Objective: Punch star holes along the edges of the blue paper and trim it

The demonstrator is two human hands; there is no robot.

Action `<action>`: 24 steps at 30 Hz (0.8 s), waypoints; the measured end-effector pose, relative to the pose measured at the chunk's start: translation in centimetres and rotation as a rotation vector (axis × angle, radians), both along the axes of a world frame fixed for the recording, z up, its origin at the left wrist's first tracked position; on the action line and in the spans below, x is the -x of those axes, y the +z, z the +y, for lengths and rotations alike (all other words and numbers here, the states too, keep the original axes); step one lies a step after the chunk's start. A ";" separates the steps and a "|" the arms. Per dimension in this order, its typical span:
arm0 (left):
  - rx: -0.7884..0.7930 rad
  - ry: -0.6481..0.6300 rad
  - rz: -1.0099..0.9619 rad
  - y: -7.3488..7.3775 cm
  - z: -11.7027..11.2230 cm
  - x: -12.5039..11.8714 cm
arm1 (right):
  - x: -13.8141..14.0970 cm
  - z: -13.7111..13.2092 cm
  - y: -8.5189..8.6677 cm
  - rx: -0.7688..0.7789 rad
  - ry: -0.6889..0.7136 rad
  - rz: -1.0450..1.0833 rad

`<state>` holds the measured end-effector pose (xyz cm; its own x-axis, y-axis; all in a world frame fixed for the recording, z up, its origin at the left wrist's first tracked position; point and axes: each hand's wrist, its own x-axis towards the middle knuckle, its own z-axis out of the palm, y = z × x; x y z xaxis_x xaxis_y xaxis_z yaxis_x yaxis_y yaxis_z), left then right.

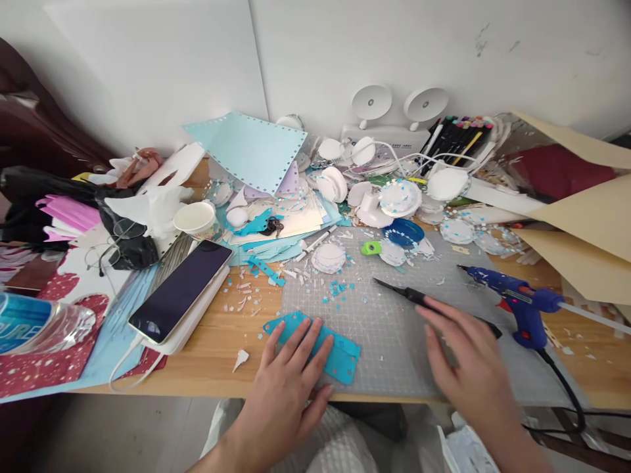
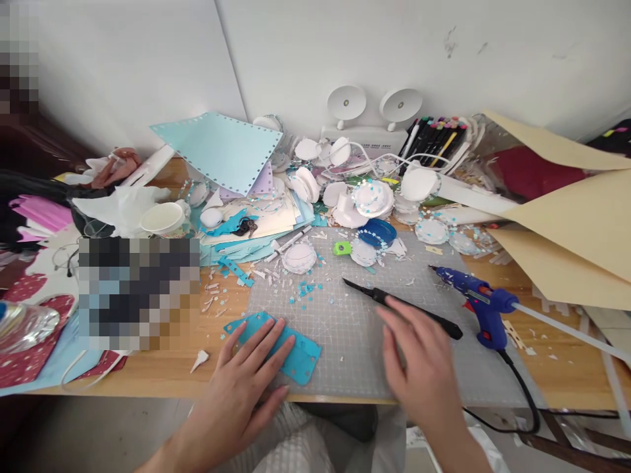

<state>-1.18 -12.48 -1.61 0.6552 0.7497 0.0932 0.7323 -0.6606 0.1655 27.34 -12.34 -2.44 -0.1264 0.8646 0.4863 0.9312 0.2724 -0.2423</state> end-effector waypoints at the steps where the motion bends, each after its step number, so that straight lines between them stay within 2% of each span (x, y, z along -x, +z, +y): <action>1: 0.003 -0.013 0.003 -0.1 0.0 0.1 | -1.2 0.6 0.1 0.014 -0.095 -0.075; 3: 0.007 -0.032 0.005 -0.2 0.1 0.0 | -3.1 1.7 -0.2 0.060 -0.159 -0.205; 5: 0.015 -0.035 -0.003 -0.3 0.0 -0.2 | -4.3 2.3 -0.7 0.116 -0.131 -0.280; 8: 0.039 -0.021 -0.015 -0.4 -0.1 -0.4 | -4.8 2.6 -1.0 0.126 -0.062 -0.274; 13: 0.066 -0.016 -0.038 -0.3 0.1 -0.3 | -4.8 1.6 1.1 0.092 0.050 -0.082; 17: 0.079 0.020 -0.083 -0.1 0.4 -0.5 | -4.6 -0.5 2.6 0.237 0.273 -0.102; 20: 0.074 0.057 -0.118 -0.2 0.5 -0.9 | -3.7 -1.8 2.6 0.366 0.413 -0.178; 24: 0.061 0.087 -0.148 -0.2 0.6 -1.3 | -2.3 -2.1 1.8 0.424 0.437 -0.210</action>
